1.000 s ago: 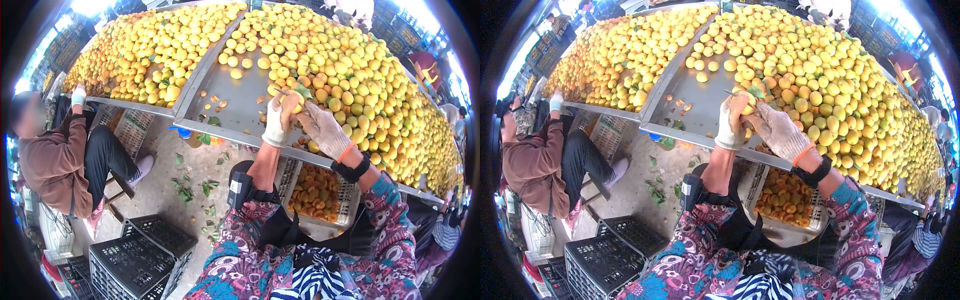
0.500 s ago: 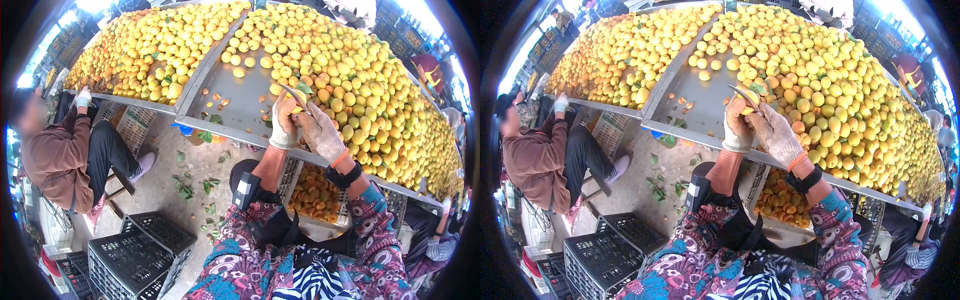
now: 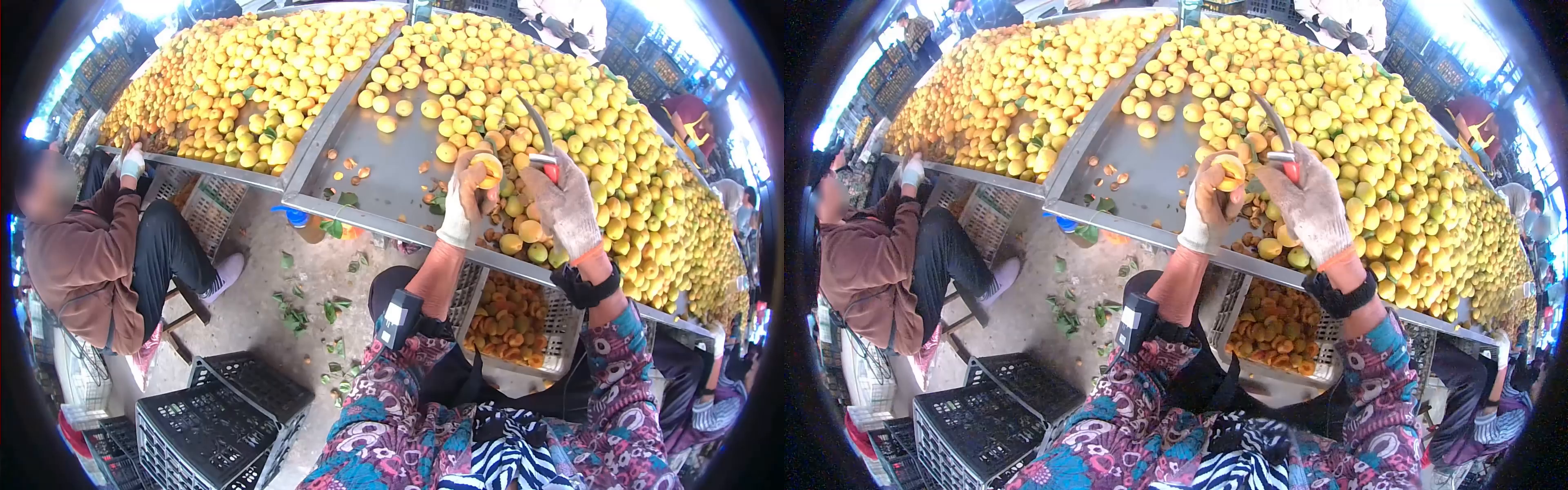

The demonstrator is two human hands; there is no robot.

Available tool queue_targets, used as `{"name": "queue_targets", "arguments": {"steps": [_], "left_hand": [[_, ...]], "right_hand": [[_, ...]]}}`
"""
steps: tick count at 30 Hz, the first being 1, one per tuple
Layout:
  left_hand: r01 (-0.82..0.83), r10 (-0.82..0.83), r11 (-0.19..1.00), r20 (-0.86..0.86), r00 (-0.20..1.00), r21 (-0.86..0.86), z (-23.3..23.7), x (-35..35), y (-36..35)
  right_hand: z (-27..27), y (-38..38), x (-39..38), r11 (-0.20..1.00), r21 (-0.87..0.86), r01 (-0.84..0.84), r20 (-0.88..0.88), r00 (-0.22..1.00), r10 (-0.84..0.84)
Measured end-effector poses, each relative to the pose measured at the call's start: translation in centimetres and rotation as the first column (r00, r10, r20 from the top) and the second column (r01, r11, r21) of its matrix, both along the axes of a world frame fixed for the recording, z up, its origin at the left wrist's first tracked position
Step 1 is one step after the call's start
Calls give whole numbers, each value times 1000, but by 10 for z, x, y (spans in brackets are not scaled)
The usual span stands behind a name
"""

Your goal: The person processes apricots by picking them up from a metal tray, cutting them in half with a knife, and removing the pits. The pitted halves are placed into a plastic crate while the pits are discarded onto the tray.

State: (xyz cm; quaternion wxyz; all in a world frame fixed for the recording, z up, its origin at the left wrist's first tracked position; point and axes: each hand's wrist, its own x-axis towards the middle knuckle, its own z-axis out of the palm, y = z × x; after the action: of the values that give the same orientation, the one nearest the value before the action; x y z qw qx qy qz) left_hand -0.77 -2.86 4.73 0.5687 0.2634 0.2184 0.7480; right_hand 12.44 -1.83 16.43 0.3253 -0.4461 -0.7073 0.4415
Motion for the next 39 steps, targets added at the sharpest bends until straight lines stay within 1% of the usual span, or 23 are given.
{"name": "queue_targets", "arguments": {"steps": [1, 3, 4, 7, 8, 9, 10, 11, 13, 16, 17, 19, 23, 24, 27, 28, 31, 32, 33, 35, 36, 37, 39], "left_hand": [[36, -36, 999, -14, 999, 32, -3, 0, -1], [-107, 134, 987, -243, 961, 119, -6, 7, 2], [-125, 162, 982, -296, 941, 142, -7, 8, 4], [-139, 197, 976, -407, 892, 169, -4, 10, 6], [-166, 234, 969, -462, 856, 183, -3, 10, 5], [-242, 330, 943, -559, 761, 228, -1, 11, 3], [-252, 320, 947, -563, 762, 197, -1, 13, 2], [-263, 309, 951, -567, 764, 165, -1, 14, 1], [-151, 134, 988, -386, 913, -14, -6, 16, 1], [-30, 8, 993, -185, 983, -117, -10, 19, -2], [-140, 140, 990, -318, 938, 24, -12, 22, -3], [-272, 417, 901, -497, 761, 338, -15, 30, -5], [-5, 152, 950, -451, 880, 311, -3, 48, -13], [20, 161, 936, -478, 863, 350, 0, 56, -16], [145, 41, 941, -532, 846, 304, 9, 85, -31], [186, 33, 917, -533, 846, 352, 5, 96, -32], [314, -29, 879, -616, 787, 359, 7, 116, -43], [393, -225, 882, -503, 835, 259, 15, 123, -54], [402, -232, 880, -509, 829, 254, 14, 129, -58], [406, -231, 879, -522, 821, 249, 12, 138, -61], [459, -275, 855, -537, 797, 242, 15, 140, -62], [473, -275, 846, -559, 782, 245, 14, 144, -60], [486, -262, 839, -600, 756, 245, 3, 150, -53]], "right_hand": [[-1, 1, -5, 993, 105, -52, 50, 998, 47], [-13, 8, -14, 939, 303, -164, 166, 979, 118], [-34, 23, -12, 827, 527, -194, 236, 969, 77], [-31, 18, -15, 946, 285, -155, 111, 986, 129], [-35, 20, -18, 938, 319, -134, 115, 988, 102], [-42, 22, -20, 930, 352, -110, 119, 990, 72], [-46, 23, -20, 920, 383, -82, 120, 992, 38], [-44, 23, -21, 937, 344, -59, 122, 992, 18], [-42, 22, -21, 966, 258, -18, 134, 991, -17], [-45, 21, -18, 978, 209, 10, 52, 998, -21], [-48, 22, -14, 994, 101, 45, -34, 999, -42], [-50, 20, 1, 993, -88, 76, -160, 983, -89], [-32, -4, 39, 921, -386, 59, -281, 943, -178], [-42, -8, 49, 904, -421, 67, -379, 893, -243], [-44, -34, 82, 874, -435, 217, -404, 820, -405], [-42, -45, 98, 861, -496, 114, -454, 811, -369], [-55, -67, 127, 790, -582, 194, -512, 667, -541], [-61, -69, 137, 706, -692, 147, -510, 592, -624], [-73, -64, 157, 683, -676, -277, -720, 445, -533], [-76, -67, 175, 846, -495, -200, -827, 409, -387], [-67, -67, 177, 818, -509, -268, -809, 474, -348], [-57, -78, 171, 730, -678, 91, -607, 491, -625], [-59, -75, 175, 779, -565, 273, -553, 575, -603]]}}
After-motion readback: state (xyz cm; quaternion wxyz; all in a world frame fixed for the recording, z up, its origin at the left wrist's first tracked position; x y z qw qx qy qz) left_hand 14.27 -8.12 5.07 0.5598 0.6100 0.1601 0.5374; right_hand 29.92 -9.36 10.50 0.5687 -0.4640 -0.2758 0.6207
